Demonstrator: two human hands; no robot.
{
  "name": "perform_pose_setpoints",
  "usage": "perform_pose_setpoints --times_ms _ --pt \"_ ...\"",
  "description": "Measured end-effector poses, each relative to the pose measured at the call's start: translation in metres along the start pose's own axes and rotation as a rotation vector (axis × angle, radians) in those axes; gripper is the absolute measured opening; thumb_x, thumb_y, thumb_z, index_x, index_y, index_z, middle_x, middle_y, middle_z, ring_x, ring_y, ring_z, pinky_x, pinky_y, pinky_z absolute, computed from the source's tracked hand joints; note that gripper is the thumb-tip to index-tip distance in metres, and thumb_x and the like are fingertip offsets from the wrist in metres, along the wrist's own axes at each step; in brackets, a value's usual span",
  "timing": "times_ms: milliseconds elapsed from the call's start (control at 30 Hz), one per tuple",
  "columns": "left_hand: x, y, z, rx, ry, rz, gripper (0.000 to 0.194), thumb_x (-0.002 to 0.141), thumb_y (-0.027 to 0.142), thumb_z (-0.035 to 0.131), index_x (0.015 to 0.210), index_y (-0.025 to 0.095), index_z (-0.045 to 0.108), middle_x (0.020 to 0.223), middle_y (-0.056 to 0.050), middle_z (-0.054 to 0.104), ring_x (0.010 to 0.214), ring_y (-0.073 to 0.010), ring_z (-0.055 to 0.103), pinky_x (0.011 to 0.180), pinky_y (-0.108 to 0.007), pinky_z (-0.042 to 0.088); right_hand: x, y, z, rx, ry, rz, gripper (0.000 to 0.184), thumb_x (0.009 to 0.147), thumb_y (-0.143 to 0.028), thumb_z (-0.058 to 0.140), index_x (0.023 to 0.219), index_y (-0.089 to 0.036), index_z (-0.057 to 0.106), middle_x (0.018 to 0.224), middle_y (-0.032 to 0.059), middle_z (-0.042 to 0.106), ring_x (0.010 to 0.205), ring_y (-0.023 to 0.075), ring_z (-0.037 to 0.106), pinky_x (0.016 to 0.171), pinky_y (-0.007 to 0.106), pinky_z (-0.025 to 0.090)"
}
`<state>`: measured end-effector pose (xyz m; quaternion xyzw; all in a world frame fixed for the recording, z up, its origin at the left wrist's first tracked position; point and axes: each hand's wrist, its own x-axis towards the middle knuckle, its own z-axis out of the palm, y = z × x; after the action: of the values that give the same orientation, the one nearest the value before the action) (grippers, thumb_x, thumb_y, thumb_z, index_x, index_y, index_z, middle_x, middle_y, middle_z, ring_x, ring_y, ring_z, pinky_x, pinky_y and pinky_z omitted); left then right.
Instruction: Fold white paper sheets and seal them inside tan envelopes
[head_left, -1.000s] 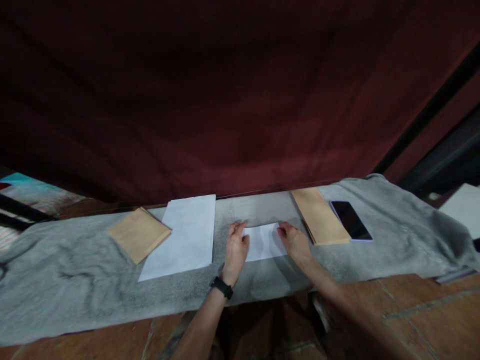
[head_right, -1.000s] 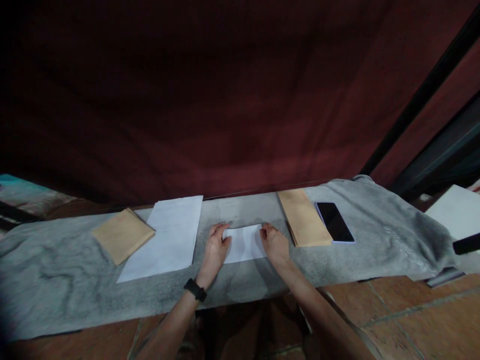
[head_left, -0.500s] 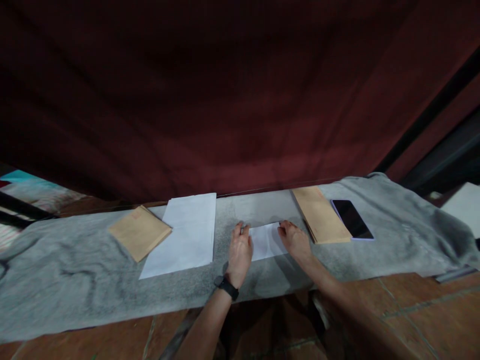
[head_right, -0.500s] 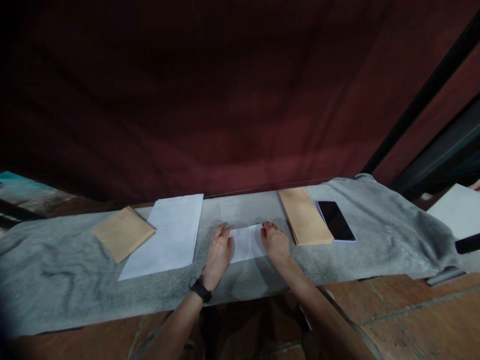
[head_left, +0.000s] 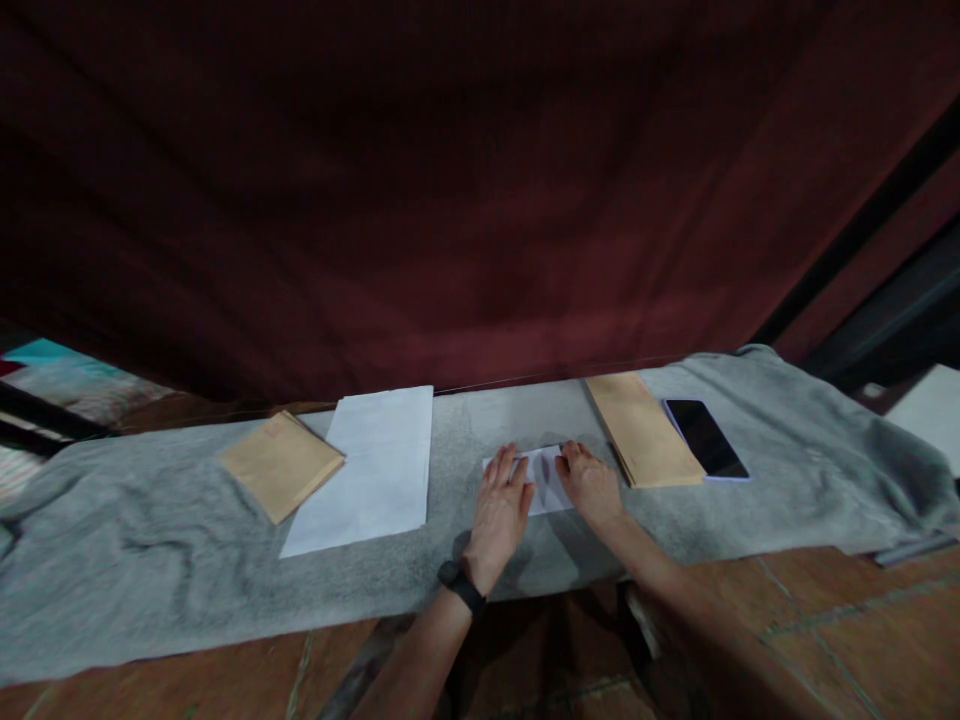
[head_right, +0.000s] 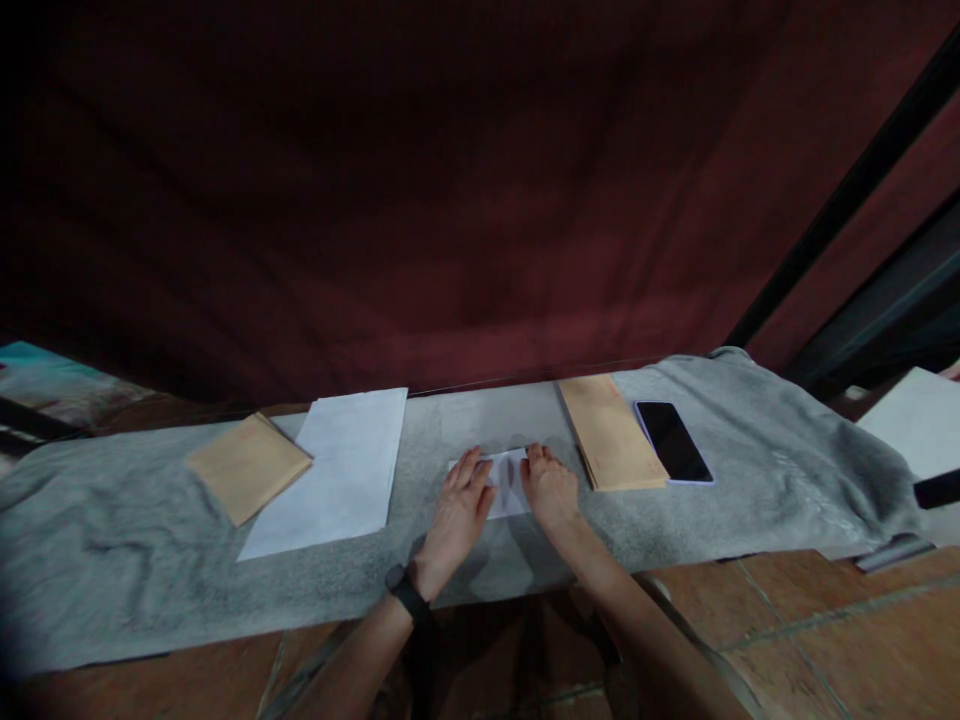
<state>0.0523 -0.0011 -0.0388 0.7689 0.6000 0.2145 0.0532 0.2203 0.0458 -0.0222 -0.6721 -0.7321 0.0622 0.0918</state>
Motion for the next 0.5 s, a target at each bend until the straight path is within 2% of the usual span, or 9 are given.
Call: perform_pose_setpoints --times_ms 133,233,300,367,433,500 --pt "-0.007 0.012 0.010 0.032 -0.080 0.048 0.049 0.101 0.036 0.042 0.147 0.017 0.045 0.159 -0.014 0.040 0.149 -0.0289 0.031 0.121 -0.054 0.030 0.000 0.001 0.002 -0.009 0.016 0.010 0.021 0.102 -0.027 0.042 0.111 -0.018 0.058 0.102 0.0106 0.072 0.083 0.0199 0.071 0.066 0.027 0.049" --pt "-0.009 0.014 0.012 0.067 -0.084 0.040 0.051 0.101 0.035 0.039 0.150 0.019 0.041 0.159 -0.012 0.040 0.150 -0.0275 0.029 0.122 -0.054 0.027 -0.001 0.003 0.004 0.016 0.091 -0.040 0.024 0.101 -0.025 0.040 0.112 -0.018 0.060 0.103 0.0120 0.071 0.090 0.0224 0.069 0.075 0.031 0.051" --pt "-0.009 0.014 0.013 0.083 -0.081 0.049 0.053 0.101 0.033 0.038 0.152 0.018 0.038 0.160 -0.012 0.038 0.151 -0.0273 0.028 0.122 -0.054 0.027 -0.004 0.002 0.009 0.051 0.143 -0.156 0.029 0.102 -0.026 0.038 0.117 -0.018 0.061 0.111 0.0137 0.070 0.103 0.0251 0.065 0.088 0.037 0.051" --pt "-0.010 0.013 0.015 0.099 -0.081 0.062 0.056 0.099 0.028 0.036 0.154 0.014 0.034 0.161 -0.014 0.036 0.151 -0.0268 0.026 0.123 -0.053 0.026 -0.009 0.000 0.015 0.096 0.158 -0.309 0.037 0.104 -0.031 0.036 0.128 -0.016 0.059 0.128 0.0147 0.066 0.120 0.0264 0.059 0.102 0.041 0.046" --pt "-0.010 0.012 0.016 0.109 -0.085 0.069 0.058 0.098 0.023 0.033 0.155 0.010 0.030 0.161 -0.016 0.035 0.152 -0.0256 0.025 0.123 -0.052 0.026 -0.016 -0.001 0.025 0.123 0.148 -0.440 0.046 0.106 -0.035 0.031 0.142 -0.014 0.051 0.145 0.0138 0.056 0.135 0.0257 0.049 0.112 0.044 0.038" --pt "-0.010 0.011 0.018 0.108 -0.088 0.068 0.059 0.098 0.020 0.031 0.156 0.009 0.028 0.161 -0.016 0.034 0.152 -0.0244 0.024 0.124 -0.050 0.025 -0.022 0.000 0.033 0.110 0.140 -0.505 0.051 0.106 -0.035 0.028 0.150 -0.014 0.043 0.153 0.0127 0.048 0.144 0.0249 0.040 0.118 0.047 0.031"
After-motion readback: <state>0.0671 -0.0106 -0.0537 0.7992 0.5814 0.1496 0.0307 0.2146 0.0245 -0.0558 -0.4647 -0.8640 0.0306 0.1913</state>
